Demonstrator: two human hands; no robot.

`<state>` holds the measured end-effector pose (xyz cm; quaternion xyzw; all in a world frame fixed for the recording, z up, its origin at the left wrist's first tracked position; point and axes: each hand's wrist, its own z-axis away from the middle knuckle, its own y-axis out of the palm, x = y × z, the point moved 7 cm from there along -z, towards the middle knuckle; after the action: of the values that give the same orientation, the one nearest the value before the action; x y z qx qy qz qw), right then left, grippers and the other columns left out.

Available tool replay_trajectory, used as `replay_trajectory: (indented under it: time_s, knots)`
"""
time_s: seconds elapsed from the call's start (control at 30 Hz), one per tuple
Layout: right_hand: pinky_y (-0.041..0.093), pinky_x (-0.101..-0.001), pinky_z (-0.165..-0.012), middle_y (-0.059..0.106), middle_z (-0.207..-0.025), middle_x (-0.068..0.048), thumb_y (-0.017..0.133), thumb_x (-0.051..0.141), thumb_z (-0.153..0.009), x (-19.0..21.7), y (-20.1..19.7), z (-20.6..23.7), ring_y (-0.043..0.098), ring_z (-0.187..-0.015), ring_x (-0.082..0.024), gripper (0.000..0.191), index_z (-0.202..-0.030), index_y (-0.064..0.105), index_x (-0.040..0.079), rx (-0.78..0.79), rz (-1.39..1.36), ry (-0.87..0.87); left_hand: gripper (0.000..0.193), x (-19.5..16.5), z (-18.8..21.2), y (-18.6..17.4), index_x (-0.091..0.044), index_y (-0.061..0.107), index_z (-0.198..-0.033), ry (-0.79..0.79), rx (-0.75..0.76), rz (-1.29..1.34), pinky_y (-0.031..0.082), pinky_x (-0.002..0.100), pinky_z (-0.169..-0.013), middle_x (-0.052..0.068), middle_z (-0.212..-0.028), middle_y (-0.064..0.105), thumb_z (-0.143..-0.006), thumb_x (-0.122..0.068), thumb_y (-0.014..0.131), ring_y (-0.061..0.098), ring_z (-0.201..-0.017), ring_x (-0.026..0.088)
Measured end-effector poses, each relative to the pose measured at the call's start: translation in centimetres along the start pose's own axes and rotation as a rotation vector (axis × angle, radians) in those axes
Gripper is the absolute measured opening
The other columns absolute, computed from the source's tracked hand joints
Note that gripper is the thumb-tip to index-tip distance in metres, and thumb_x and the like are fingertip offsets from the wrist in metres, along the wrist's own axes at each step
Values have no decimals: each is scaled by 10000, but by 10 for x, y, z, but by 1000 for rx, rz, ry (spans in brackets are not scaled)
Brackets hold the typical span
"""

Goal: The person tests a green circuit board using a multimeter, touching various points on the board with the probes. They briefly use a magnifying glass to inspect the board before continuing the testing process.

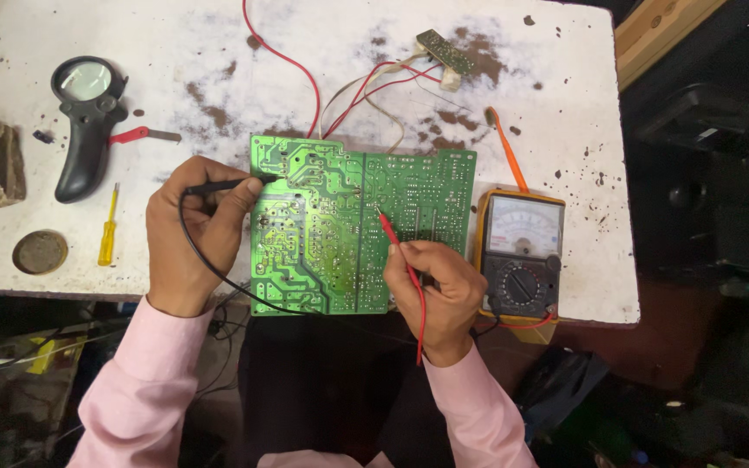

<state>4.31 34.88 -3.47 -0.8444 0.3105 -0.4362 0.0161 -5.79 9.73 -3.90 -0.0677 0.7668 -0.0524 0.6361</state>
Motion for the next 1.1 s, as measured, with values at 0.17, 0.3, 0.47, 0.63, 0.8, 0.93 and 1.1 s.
replay_trajectory:
  time_s: [0.17,0.3,0.47,0.63,0.8,0.93,1.1]
  knots:
    - [572,-267,-657,745,-859,-121,792,-60,-856,5,6,0,728,-716,-162,120,-901,690,-15,-3,-2,8,66,-1,-1,-7,23,671,-986,13,-4,23,465,197,-688,18,-827,681,-979,-14,726,583,-749,40]
    - [570,-273,-660,743,-853,-120,797,-53,-852,10,9,-1,727,-713,-169,115,-885,692,-18,0,32,13,69,-2,-1,-12,22,665,-985,18,-4,51,464,199,-692,20,-832,685,-985,-15,723,586,-754,41]
    - [569,-271,-661,745,-853,-120,798,-41,-853,15,13,-2,725,-705,-170,109,-863,691,-22,2,46,22,79,-1,-2,-17,20,663,-973,17,-10,35,447,205,-652,13,-807,669,-980,-22,730,566,-723,41]
    - [562,-264,-650,747,-847,-122,801,-35,-854,18,19,-3,715,-690,-156,108,-842,694,-26,16,59,65,81,-1,-3,-22,20,663,-973,51,-17,34,445,204,-658,5,-816,663,-981,-21,732,557,-728,37]
    - [562,-262,-658,747,-851,-120,792,-41,-863,24,22,-5,715,-703,-152,101,-861,692,-33,27,47,54,77,-5,-5,-25,19,668,-964,70,-22,18,447,203,-662,7,-813,662,-981,-19,733,554,-730,36]
    - [568,-264,-679,745,-863,-118,792,-40,-862,25,23,-5,722,-726,-155,105,-867,687,-31,25,64,30,79,-6,-5,-26,18,669,-959,54,-23,15,446,200,-652,8,-796,668,-982,-25,732,562,-715,35]
    - [558,-257,-659,744,-885,-122,790,-52,-874,19,21,-3,703,-717,-138,108,-910,691,-32,-24,20,7,80,-6,-7,-25,20,668,-958,52,-31,19,446,198,-648,12,-796,671,-978,-22,733,566,-714,35]
